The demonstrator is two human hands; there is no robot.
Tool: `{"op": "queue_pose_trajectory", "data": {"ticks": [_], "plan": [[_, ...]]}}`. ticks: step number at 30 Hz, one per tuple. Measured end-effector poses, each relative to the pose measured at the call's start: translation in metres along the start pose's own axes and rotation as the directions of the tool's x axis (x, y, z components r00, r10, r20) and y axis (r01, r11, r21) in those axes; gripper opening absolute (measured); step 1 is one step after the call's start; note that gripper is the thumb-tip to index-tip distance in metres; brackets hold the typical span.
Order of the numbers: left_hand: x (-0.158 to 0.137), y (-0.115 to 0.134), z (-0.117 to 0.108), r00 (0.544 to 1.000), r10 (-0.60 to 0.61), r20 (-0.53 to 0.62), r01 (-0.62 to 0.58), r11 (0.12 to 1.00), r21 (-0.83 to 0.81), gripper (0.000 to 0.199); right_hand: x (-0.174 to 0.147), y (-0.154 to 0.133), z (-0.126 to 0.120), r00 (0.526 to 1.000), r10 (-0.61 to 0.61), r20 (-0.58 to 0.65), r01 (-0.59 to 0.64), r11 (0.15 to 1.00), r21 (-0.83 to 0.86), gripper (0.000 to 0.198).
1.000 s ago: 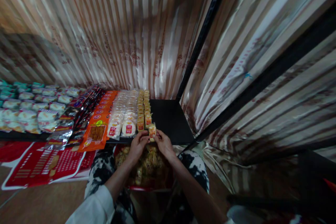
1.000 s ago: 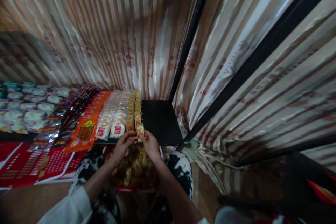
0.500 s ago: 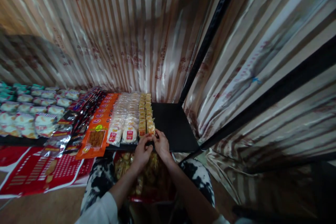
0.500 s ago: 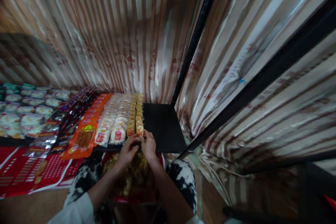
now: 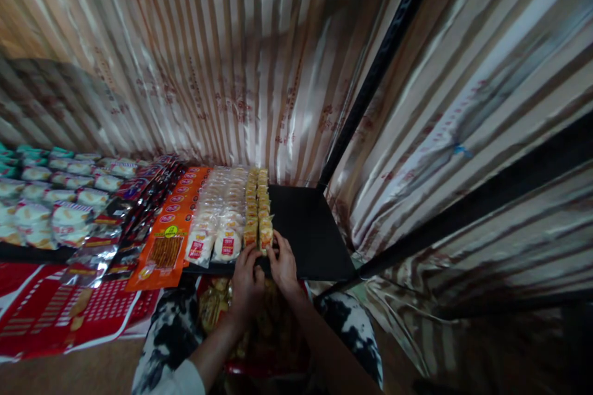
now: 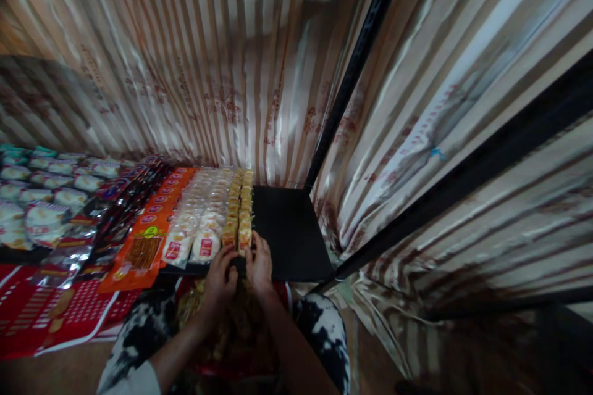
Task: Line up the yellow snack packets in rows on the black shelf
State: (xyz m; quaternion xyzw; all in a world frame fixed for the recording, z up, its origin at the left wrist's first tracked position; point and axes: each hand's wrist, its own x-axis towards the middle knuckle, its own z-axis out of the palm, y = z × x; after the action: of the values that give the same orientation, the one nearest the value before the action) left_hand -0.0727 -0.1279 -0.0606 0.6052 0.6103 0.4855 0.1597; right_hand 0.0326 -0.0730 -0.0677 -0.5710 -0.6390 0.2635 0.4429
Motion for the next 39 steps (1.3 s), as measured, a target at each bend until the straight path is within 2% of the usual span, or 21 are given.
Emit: {"op": "queue_pose_trajectory", "data": {"ticks": [3,8,11,17,25,27,33,36,39], "plan": [[-0.006,-0.008,0.005,0.998,-0.005,-0.061,0.014,0.99,0.138,0.043,0.0,0.0,0.001,1.0,-0.008,0.022,0.009,0.998,-0.06,0.046],[-0.009,-0.024,0.016,0.999,0.033,0.023,-0.037,0.982,0.185,0.047,0.003,-0.002,0.001,0.999,0.008,0.049,-0.003,0.994,-0.11,0.046],[-0.008,-0.023,0.017,0.998,0.054,0.028,-0.059,0.972,0.228,0.042,0.003,-0.004,0.001,0.998,0.031,0.047,-0.027,0.996,-0.089,0.046],[-0.011,-0.01,0.022,0.979,0.194,0.066,-0.202,0.964,0.173,0.041,0.001,-0.007,-0.002,0.998,0.07,-0.004,-0.07,0.997,-0.016,0.028],[-0.01,-0.028,0.039,0.986,0.138,0.095,-0.147,0.984,0.105,0.043,0.005,-0.004,-0.002,0.995,0.098,-0.03,-0.098,0.995,0.026,0.026],[-0.013,-0.028,0.043,0.99,0.125,0.067,-0.131,0.986,0.104,0.043,0.005,-0.004,-0.001,0.994,0.106,-0.031,-0.105,0.994,0.029,0.026],[-0.014,-0.017,0.052,0.988,0.018,-0.155,0.008,0.986,0.168,0.041,0.004,-0.003,-0.002,0.997,0.072,-0.015,-0.071,0.996,0.059,0.027],[-0.007,-0.017,0.049,0.975,0.045,-0.218,0.004,0.976,0.219,0.04,0.004,-0.003,-0.001,0.998,0.047,-0.036,-0.044,0.996,0.083,0.027],[0.0,-0.022,0.043,0.969,0.115,-0.217,-0.049,0.956,0.289,0.038,0.005,-0.004,-0.001,0.998,0.038,-0.04,-0.034,0.995,0.091,0.026]]}}
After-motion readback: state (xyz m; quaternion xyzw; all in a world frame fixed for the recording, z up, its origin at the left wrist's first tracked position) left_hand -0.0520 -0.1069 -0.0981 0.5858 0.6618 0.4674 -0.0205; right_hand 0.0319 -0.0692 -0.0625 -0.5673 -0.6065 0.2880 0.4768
